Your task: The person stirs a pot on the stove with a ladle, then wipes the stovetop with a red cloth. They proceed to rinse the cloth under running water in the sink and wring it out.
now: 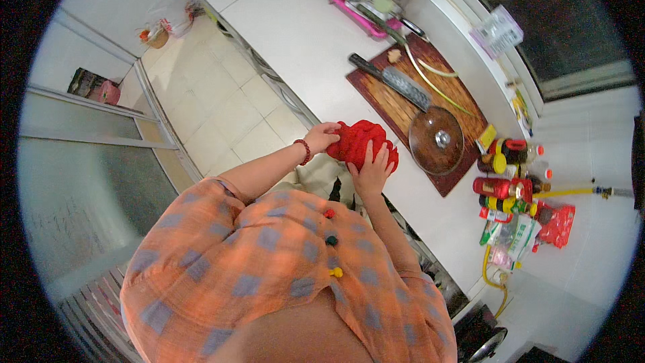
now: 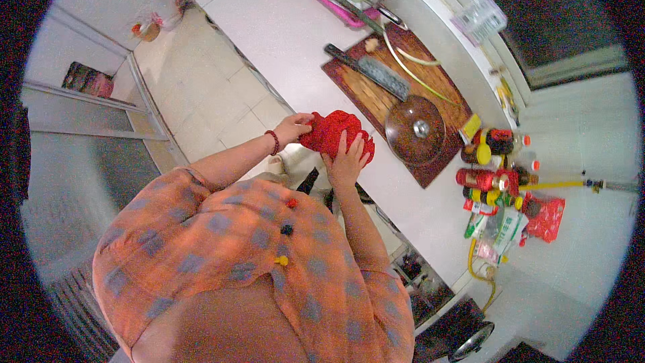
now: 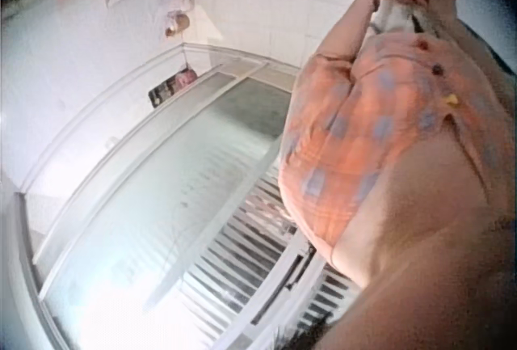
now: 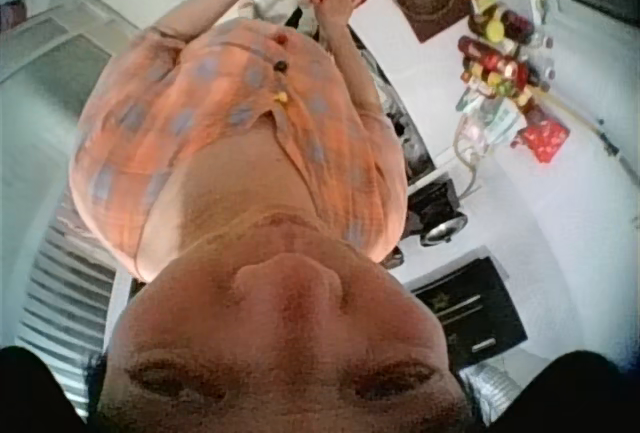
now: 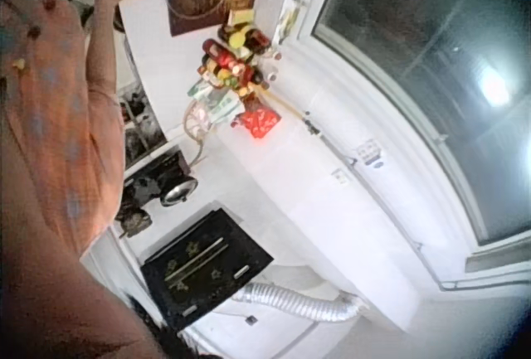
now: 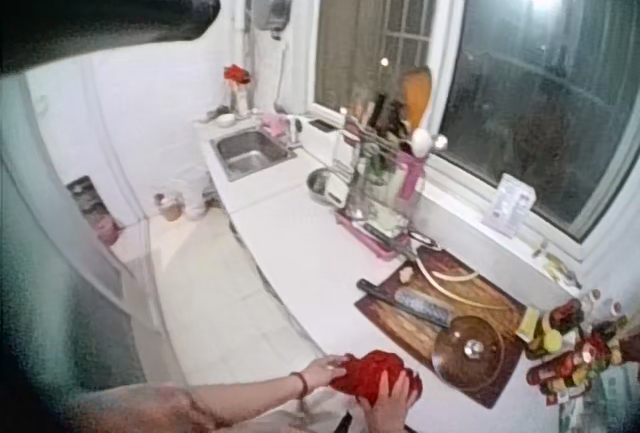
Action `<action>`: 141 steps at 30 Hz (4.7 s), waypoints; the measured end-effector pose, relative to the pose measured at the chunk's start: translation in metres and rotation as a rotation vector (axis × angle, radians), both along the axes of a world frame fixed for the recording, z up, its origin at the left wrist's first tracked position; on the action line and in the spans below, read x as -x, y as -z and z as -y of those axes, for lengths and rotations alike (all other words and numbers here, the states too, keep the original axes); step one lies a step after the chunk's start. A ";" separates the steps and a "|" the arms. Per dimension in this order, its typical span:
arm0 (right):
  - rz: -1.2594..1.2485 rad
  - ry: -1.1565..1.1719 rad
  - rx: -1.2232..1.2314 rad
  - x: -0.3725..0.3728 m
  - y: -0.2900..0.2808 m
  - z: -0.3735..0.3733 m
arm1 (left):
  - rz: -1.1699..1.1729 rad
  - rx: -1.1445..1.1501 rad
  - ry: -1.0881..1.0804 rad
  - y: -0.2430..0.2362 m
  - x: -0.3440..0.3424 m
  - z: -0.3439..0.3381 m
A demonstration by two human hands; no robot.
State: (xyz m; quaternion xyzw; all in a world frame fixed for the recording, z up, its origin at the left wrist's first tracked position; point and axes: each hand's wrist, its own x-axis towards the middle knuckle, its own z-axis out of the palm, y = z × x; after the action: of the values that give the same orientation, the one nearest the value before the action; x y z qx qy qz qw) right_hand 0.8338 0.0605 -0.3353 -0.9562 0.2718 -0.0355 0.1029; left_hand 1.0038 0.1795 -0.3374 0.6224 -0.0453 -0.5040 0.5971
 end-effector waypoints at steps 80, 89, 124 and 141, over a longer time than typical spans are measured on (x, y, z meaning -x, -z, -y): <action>0.397 0.034 -1.843 -0.938 -0.072 -0.193 | -0.447 0.790 -0.439 -0.091 -0.889 -0.273; 0.523 -0.444 -0.873 -1.037 -0.068 -0.165 | -0.273 0.701 -0.402 -0.104 -0.990 -0.205; 0.324 -0.191 -0.449 -1.215 -0.139 -0.089 | -1.010 0.388 -0.060 -0.026 -1.154 -0.097; 0.507 0.529 -1.353 -1.215 -0.013 -0.099 | -0.885 0.414 0.040 -0.002 -1.165 -0.107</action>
State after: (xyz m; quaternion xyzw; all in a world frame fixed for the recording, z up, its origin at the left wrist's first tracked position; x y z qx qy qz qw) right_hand 2.0487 0.1597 -0.3219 -0.5508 0.4222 -0.1033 0.7125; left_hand 2.1684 0.2868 -0.3350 0.2157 0.1019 -0.7120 0.6605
